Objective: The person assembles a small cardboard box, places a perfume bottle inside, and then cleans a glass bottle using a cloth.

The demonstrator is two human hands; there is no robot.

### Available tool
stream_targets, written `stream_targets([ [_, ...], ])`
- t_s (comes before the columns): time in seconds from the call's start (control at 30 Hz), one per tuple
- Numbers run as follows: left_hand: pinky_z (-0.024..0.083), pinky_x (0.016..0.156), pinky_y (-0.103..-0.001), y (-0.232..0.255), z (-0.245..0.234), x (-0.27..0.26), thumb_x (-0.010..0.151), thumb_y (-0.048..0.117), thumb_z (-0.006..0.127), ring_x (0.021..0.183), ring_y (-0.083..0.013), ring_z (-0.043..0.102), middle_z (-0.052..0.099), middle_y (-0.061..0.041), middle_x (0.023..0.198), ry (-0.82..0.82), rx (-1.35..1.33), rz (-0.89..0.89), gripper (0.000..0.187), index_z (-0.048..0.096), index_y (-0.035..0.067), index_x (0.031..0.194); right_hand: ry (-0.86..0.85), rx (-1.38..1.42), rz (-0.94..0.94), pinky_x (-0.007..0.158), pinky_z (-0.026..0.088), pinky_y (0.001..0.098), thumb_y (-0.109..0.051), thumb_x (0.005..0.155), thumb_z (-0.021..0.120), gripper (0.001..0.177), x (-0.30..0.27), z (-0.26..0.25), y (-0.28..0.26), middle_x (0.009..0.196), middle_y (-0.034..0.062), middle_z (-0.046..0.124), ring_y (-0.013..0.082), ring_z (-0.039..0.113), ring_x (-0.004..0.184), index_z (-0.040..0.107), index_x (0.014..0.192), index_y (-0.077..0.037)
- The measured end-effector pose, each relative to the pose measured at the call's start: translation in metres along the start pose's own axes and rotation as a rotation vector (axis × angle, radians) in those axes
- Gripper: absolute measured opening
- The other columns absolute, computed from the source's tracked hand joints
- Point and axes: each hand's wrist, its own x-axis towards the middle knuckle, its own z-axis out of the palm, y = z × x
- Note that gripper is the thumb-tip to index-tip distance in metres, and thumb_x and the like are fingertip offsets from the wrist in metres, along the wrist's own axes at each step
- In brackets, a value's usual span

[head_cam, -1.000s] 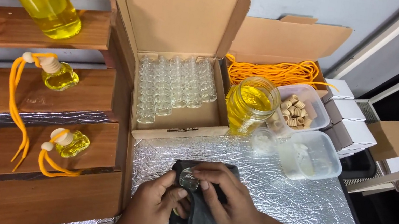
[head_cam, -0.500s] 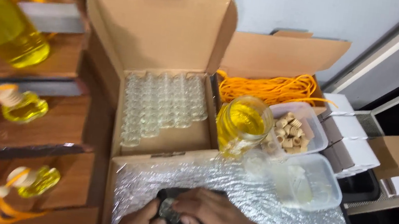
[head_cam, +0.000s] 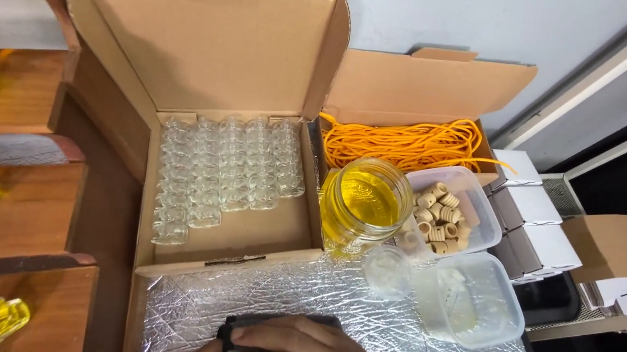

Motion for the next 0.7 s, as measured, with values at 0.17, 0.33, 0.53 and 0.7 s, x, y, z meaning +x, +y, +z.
stream_targets([
  [0.17,0.054,0.084,-0.015,0.009,-0.002,-0.009,0.086,0.023,0.081,0.087,-0.0011,0.078,0.088,0.010,0.095,0.012,0.002,0.048,0.052,0.080,0.046,0.132,-0.064,0.083,-0.016,0.112,0.053,0.0507,-0.014,0.114,0.045,0.024,-0.010,0.009,0.000,0.144,0.0252,0.052,0.0422,0.059,0.133,0.050,0.127,0.006],
  [0.33,0.063,0.074,-0.024,0.029,0.007,-0.038,0.088,0.006,0.074,0.074,-0.0163,0.079,0.088,-0.008,0.083,0.042,-0.320,0.112,0.032,0.094,0.013,0.112,0.049,0.114,-0.034,0.112,0.057,0.0521,-0.002,0.109,0.047,0.012,-0.012,0.019,0.007,0.133,0.0308,0.058,0.0428,0.063,0.127,0.044,0.120,0.000],
  [0.53,0.060,0.052,-0.024,0.035,0.004,-0.048,0.087,0.007,0.070,0.049,-0.0193,0.076,0.081,-0.012,0.063,-0.050,-0.293,0.402,0.035,0.087,0.008,0.117,0.101,0.065,-0.033,0.108,0.060,0.0458,0.003,0.108,0.044,0.023,-0.019,0.026,0.009,0.138,0.0272,0.056,0.0398,0.064,0.128,0.046,0.131,0.001],
  [0.7,0.066,0.058,-0.026,0.046,0.002,-0.070,0.092,0.007,0.068,0.061,-0.0149,0.073,0.079,-0.008,0.077,-0.104,-0.345,0.479,0.034,0.080,0.007,0.124,0.113,-0.083,-0.030,0.103,0.062,0.0467,0.001,0.105,0.053,0.025,-0.022,0.033,0.009,0.135,0.0273,0.058,0.0398,0.067,0.121,0.047,0.129,-0.001],
])
